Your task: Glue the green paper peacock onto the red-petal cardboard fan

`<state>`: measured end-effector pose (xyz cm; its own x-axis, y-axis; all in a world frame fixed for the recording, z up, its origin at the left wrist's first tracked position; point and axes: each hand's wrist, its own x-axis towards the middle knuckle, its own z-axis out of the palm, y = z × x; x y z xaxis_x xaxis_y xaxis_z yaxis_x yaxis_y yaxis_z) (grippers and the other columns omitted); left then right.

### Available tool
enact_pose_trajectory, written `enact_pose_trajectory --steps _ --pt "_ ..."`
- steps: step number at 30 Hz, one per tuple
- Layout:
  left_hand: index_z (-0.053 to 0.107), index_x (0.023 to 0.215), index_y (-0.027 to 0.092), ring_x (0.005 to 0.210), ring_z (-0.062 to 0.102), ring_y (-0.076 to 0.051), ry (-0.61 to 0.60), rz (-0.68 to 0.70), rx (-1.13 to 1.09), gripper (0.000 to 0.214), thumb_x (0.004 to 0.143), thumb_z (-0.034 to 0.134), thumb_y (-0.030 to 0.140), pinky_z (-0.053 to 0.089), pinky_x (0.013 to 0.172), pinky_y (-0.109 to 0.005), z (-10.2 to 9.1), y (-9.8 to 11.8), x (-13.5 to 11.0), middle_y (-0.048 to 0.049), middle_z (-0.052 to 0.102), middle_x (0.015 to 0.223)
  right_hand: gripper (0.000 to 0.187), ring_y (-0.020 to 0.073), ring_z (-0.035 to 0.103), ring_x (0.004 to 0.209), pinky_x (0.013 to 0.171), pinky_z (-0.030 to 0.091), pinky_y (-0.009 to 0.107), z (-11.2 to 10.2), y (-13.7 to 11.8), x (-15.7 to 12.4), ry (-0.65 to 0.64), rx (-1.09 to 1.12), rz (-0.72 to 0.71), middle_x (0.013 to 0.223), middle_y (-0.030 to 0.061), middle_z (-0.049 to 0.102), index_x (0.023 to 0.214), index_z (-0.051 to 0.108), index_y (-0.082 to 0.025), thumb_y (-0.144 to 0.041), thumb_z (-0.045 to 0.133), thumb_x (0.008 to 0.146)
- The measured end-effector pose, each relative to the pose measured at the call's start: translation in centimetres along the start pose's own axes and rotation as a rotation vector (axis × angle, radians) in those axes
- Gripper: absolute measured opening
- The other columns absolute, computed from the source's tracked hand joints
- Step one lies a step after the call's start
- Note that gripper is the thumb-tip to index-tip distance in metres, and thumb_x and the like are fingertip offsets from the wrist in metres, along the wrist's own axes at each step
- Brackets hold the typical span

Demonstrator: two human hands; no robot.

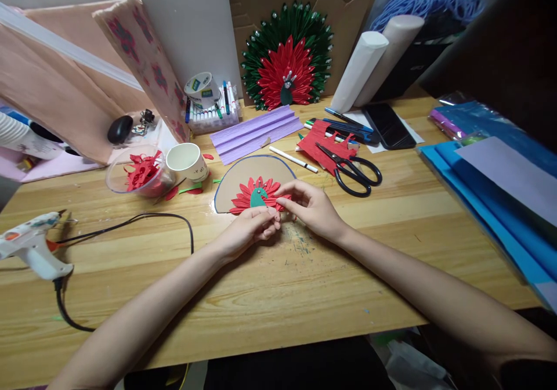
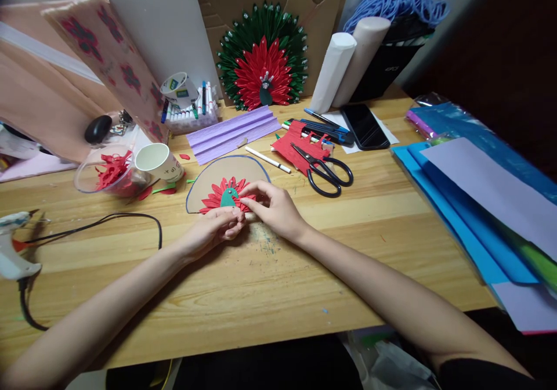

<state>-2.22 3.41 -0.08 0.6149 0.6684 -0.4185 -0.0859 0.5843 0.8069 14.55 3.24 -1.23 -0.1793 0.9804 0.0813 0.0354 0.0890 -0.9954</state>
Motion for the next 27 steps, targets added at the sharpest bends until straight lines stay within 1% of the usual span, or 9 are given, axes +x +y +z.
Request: enact_pose_trajectory --steps 5,7,12,15,19,21,27 --pt "0.055 0.073 0.013 0.049 0.031 -0.005 -0.002 0.017 -0.012 0.024 0.080 0.058 0.036 0.018 0.049 -0.021 -0.2 -0.3 0.0 0.0032 0.047 0.059 0.020 0.0100 0.059 0.062 0.053 0.048 0.022 -0.2 -0.3 0.2 0.033 0.103 0.064 0.075 0.0006 0.063 0.088 0.060 -0.017 -0.029 0.068 0.075" --pt "0.055 0.073 0.014 0.049 0.031 -0.006 0.000 0.013 -0.002 0.023 0.080 0.058 0.036 0.018 0.049 -0.021 -0.3 -0.4 0.0 0.0030 0.047 0.059 0.021 0.0096 0.058 0.058 0.050 0.047 0.021 -0.3 -0.4 0.3 0.042 0.125 0.080 0.071 -0.0005 0.062 0.088 0.060 -0.017 -0.030 0.069 0.074" --pt "0.055 0.073 0.014 0.050 0.031 -0.006 0.003 0.003 0.015 0.023 0.079 0.058 0.036 0.018 0.050 -0.022 -0.2 -0.2 0.0 0.0025 0.048 0.061 0.020 0.0107 0.060 0.067 0.060 0.050 0.023 -0.7 -0.4 0.6 0.083 0.129 0.068 0.075 0.0007 0.064 0.083 0.061 -0.017 -0.030 0.071 0.072" --pt "0.056 0.073 0.014 0.050 0.031 -0.006 0.000 0.003 0.021 0.024 0.079 0.058 0.037 0.018 0.051 -0.022 -0.2 -0.3 0.0 0.0025 0.048 0.062 0.018 0.0112 0.061 0.070 0.061 0.051 0.024 -1.0 -0.4 0.8 0.078 0.118 0.045 0.080 0.0018 0.065 0.083 0.061 -0.018 -0.031 0.069 0.073" --pt "0.057 0.072 0.014 0.051 0.030 -0.007 -0.005 0.013 0.040 0.027 0.081 0.055 0.039 0.018 0.052 -0.022 -0.4 -0.5 0.0 0.0038 0.043 0.058 0.021 0.0120 0.062 0.073 0.066 0.053 0.026 -1.4 -0.4 0.8 -0.098 0.047 0.045 0.085 0.0022 0.065 0.086 0.061 -0.018 -0.026 0.071 0.070" --pt "0.057 0.072 0.014 0.051 0.029 -0.007 -0.012 0.020 0.049 0.028 0.083 0.054 0.039 0.018 0.052 -0.022 -0.4 -0.6 0.0 0.0042 0.040 0.056 0.021 0.0119 0.062 0.073 0.067 0.053 0.027 -1.3 -0.4 0.7 -0.147 0.015 0.053 0.086 0.0025 0.064 0.086 0.061 -0.017 -0.025 0.071 0.070" --pt "0.057 0.072 0.014 0.051 0.030 -0.007 0.001 0.031 0.042 0.026 0.082 0.055 0.038 0.019 0.052 -0.022 -0.4 -0.7 0.0 0.0033 0.044 0.059 0.016 0.0120 0.062 0.072 0.067 0.053 0.027 -0.9 -0.5 0.4 -0.083 -0.052 0.019 0.084 0.0028 0.064 0.084 0.061 -0.016 -0.025 0.068 0.074"
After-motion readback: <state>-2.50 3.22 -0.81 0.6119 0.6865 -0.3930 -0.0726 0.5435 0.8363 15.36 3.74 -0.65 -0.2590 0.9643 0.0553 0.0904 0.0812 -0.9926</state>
